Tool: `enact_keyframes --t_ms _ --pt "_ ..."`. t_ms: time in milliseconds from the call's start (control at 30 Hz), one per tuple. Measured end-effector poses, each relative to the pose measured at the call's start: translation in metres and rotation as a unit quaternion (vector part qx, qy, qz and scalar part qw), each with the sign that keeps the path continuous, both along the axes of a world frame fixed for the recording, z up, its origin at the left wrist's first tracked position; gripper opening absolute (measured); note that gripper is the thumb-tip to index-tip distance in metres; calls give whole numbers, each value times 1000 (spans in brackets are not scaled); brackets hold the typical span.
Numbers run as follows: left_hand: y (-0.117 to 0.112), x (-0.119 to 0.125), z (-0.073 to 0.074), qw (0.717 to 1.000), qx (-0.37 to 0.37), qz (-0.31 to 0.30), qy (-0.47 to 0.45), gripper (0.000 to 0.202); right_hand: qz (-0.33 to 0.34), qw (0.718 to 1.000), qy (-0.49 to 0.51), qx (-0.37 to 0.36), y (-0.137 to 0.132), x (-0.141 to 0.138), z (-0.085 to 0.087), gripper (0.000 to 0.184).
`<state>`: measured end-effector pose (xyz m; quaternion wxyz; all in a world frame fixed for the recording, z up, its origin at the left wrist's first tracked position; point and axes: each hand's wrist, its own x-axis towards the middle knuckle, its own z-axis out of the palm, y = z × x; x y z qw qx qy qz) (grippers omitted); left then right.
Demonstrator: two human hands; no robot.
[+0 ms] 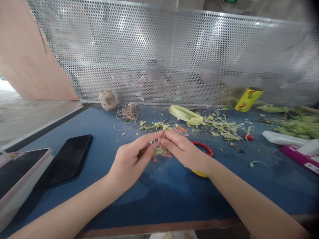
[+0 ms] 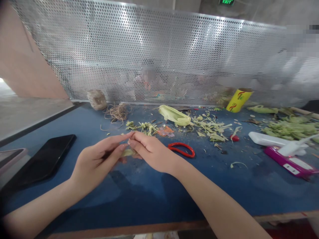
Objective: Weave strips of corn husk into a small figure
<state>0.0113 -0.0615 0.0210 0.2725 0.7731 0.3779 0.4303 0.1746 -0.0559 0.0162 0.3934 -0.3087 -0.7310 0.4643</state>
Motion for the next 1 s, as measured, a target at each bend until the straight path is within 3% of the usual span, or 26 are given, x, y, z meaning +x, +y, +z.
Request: enact_keyframes --t_ms 133,333,600,733,867,1000 --pt "-4 2 -2 998 27 39 -37 12 -8 1000 -1 14 -1 -2 0 22" --pt "-3 1 -2 998 59 21 -8 10 -1 1000 19 -16 1 -1 2 26" --pt "8 -9 -5 974 164 -12 159 18 -13 1000 -14 -18 8 4 4 22" --pt "11 -11 -8 965 186 -49 176 19 7 999 -13 -45 9 7 4 20" --pt "9 -8 -9 983 133 -24 124 14 17 999 -14 -38 9 10 4 17" --pt "7 -1 -4 999 -28 -2 38 20 1 1000 1 -14 9 9 3 15"
